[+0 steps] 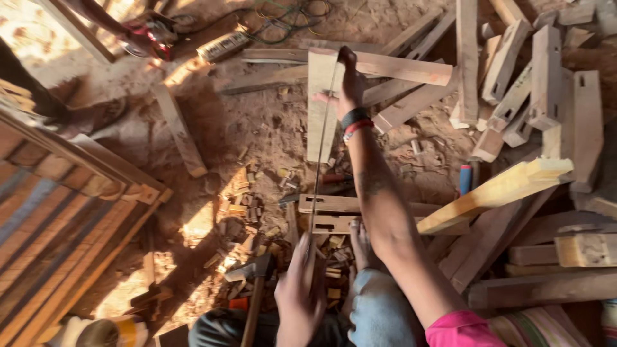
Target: The person sits on the floor and uses a hand saw to cut a wooden plank into smaller pieces. They repeatedly position the wood, saw through it, and set the cut pieces aside.
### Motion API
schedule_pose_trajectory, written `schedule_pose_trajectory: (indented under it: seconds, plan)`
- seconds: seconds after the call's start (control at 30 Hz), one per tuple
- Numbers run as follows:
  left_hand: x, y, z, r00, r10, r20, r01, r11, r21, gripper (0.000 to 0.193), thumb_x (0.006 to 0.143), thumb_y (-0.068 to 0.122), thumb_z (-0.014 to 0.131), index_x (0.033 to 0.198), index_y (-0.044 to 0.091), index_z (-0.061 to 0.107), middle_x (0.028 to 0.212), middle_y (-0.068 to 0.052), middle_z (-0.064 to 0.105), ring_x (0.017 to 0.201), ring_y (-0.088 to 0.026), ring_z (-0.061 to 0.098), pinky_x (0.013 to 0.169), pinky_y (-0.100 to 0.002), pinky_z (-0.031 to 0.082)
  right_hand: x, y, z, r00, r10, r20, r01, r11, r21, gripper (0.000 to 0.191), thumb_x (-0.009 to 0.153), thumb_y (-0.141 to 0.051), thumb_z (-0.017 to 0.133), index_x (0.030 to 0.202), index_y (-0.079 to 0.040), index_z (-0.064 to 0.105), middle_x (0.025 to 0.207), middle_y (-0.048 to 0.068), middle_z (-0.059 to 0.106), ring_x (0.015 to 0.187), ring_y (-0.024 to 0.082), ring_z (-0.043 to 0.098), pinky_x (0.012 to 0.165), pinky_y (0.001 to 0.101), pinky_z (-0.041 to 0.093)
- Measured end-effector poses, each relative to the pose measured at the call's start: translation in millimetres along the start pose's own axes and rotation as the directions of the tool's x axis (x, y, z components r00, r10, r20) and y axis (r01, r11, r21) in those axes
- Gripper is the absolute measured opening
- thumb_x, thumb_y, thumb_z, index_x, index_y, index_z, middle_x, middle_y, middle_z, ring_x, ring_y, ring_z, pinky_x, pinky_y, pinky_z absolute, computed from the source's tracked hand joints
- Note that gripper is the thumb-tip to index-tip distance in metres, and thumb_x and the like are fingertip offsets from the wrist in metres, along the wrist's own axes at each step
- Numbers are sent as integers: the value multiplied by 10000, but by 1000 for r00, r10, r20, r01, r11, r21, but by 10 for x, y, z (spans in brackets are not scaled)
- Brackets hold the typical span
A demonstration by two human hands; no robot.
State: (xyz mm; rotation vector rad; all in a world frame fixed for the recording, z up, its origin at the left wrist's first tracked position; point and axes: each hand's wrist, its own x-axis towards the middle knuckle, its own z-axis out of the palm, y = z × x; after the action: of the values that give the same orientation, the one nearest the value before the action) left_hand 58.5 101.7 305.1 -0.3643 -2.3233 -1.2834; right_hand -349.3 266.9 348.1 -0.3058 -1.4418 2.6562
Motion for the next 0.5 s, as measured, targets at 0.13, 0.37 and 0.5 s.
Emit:
schedule_pose_trajectory:
  seconds: [0.13, 0.37, 0.5]
  plan:
    - [1721, 92, 426, 994, -58, 89, 60, 998, -28, 625, 1028, 22, 621, 1601, 123, 394, 1062, -202, 775, 637, -217, 737, 548, -322, 617, -16, 91, -57, 1000, 18, 3, -18, 1000, 12, 757, 747, -686, 636, 1230, -103, 637, 1208, 103, 671, 998, 365, 749, 631, 492, 687]
    - [1454, -55, 582, 997, -40, 60, 48, 990, -130, 652, 1018, -25, 620, 1611, 142, 408, 1175, -176, 749, 847, -238, 766, 735, -395, 626, 185, 165, -150, 994, 23, -111, -24, 1000, -9, 824, 796, -730, 616, 1254, -46, 642, 1175, 256, 713, 949, 392, 787, 590, 437, 704]
    - [-70, 42, 70, 972, -222, 72, 230, 965, -124, 719, 920, -74, 596, 1586, 94, 383, 1416, -153, 691, 669, -222, 774, 536, -315, 605, 146, 101, -81, 999, 5, -49, -6, 1000, -6, 812, 774, -706, 591, 1273, -67, 626, 1213, 202, 688, 969, 367, 750, 655, 479, 696]
